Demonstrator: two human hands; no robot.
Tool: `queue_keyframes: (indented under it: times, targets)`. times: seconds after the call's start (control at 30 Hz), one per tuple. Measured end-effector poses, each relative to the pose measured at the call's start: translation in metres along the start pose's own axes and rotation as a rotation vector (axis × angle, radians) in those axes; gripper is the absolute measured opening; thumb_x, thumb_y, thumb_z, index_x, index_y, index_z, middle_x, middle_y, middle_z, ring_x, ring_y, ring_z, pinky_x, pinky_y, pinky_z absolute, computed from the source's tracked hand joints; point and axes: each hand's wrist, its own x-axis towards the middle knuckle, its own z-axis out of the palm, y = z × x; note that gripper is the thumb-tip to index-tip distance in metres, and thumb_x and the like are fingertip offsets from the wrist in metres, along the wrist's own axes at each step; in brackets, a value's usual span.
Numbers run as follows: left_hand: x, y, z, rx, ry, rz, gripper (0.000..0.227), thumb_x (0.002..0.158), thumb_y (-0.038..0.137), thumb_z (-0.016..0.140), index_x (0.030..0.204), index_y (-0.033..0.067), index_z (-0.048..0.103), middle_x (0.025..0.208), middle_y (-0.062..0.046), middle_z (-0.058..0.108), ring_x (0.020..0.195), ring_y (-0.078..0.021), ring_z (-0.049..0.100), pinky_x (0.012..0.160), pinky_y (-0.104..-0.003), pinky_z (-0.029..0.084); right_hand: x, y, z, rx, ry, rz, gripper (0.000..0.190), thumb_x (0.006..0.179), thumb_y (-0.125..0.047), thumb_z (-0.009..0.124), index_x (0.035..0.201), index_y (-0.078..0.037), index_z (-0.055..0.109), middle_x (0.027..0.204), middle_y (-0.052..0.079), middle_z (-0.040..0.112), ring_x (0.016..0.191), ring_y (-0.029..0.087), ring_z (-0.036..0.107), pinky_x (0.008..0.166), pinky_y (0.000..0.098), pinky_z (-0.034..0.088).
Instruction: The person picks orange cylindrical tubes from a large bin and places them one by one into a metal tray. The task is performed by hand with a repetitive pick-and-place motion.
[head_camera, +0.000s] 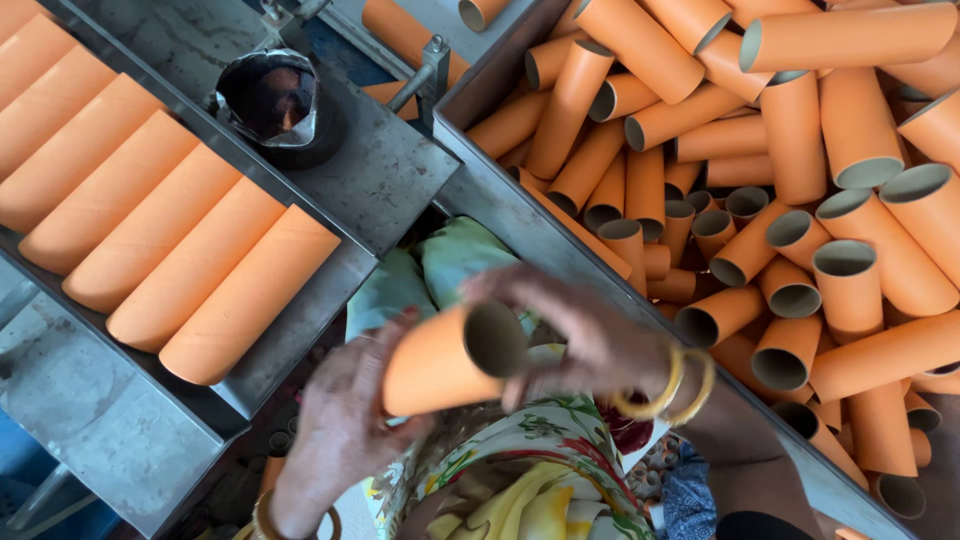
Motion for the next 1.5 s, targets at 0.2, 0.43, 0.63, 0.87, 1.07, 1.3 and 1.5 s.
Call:
queue_keyframes:
  times: [0.2,0.43,0.63,0.87,1.07,1.3,1.5]
  targets:
    - [-0.015,-0.029,-0.023,0.490,0.081,-0.307,0.093,0.072,0.042,0.087,0.149,0.0084,0.049,0.104,-0.017,0.066,0.091,-0.0354,0.067,0.083,-0.047,0.052,-0.038,0.059,-0.101,-0.791,-0.057,0.780,0.052,0.096,-0.048,0.059,0.138,-0.017,0.060,0.134,0.009,0.065,0.115,0.026,0.069,0.085,0.0385,0.059]
    - [-0.027,-0.052,-0.020,0.693,0.173,-0.354,0.084,0.079,0.043,0.081,0.151,0.0101,0.053,0.131,-0.015,0.062,0.124,-0.0328,0.060,0.115,-0.052,0.041,-0.090,0.123,-0.120,-0.978,-0.295,1.050,0.058,0.095,-0.056,0.056,0.137,-0.015,0.058,0.135,0.012,0.060,0.117,0.034,0.063,0.091,0.0486,0.054]
    - [-0.025,-0.056,-0.012,0.660,0.218,-0.359,0.078,0.080,0.043,0.081,0.149,0.0137,0.057,0.147,-0.012,0.054,0.142,-0.0330,0.049,0.118,-0.055,0.035,-0.108,0.135,-0.125,-0.827,-0.298,0.954,0.044,0.096,-0.042,0.055,0.131,-0.019,0.069,0.143,0.011,0.055,0.124,0.033,0.058,0.099,0.0466,0.050]
    - [-0.028,-0.074,-0.020,0.702,0.225,-0.421,0.075,0.084,0.042,0.080,0.150,0.0138,0.057,0.157,-0.013,0.050,0.147,-0.0345,0.046,0.120,-0.057,0.033,-0.107,0.102,-0.118,-1.071,-0.343,1.032,0.043,0.092,-0.032,0.067,0.125,-0.005,0.065,0.144,0.010,0.053,0.116,0.031,0.065,0.090,0.0439,0.057]
    - [-0.026,-0.080,-0.026,0.720,0.225,-0.447,0.071,0.092,0.041,0.077,0.152,0.0120,0.054,0.159,-0.017,0.048,0.151,-0.0366,0.044,0.122,-0.060,0.031,-0.095,-0.007,-0.120,-1.227,0.102,0.819,0.021,0.097,-0.024,0.069,0.106,-0.005,0.069,0.152,0.008,0.054,0.094,0.030,0.071,0.080,0.0420,0.059]
    - [-0.004,-0.031,-0.013,0.376,0.256,-0.179,0.075,0.084,0.037,0.082,0.147,0.0121,0.050,0.153,-0.016,0.054,0.145,-0.0334,0.050,0.124,-0.060,0.033,-0.057,-0.085,-0.077,-0.967,0.704,0.269,0.017,0.099,-0.015,0.064,0.094,0.001,0.063,0.149,0.024,0.049,0.097,0.026,0.070,0.082,0.0379,0.057]
    - [0.006,0.015,0.006,0.236,0.268,0.253,0.087,0.074,0.043,0.086,0.143,0.0101,0.046,0.142,-0.024,0.053,0.134,-0.0389,0.052,0.116,-0.059,0.031,-0.035,-0.057,-0.008,-0.258,0.282,-0.121,0.010,0.098,-0.012,0.067,0.108,-0.011,0.063,0.153,0.027,0.043,0.085,0.007,0.072,0.073,0.0272,0.066]
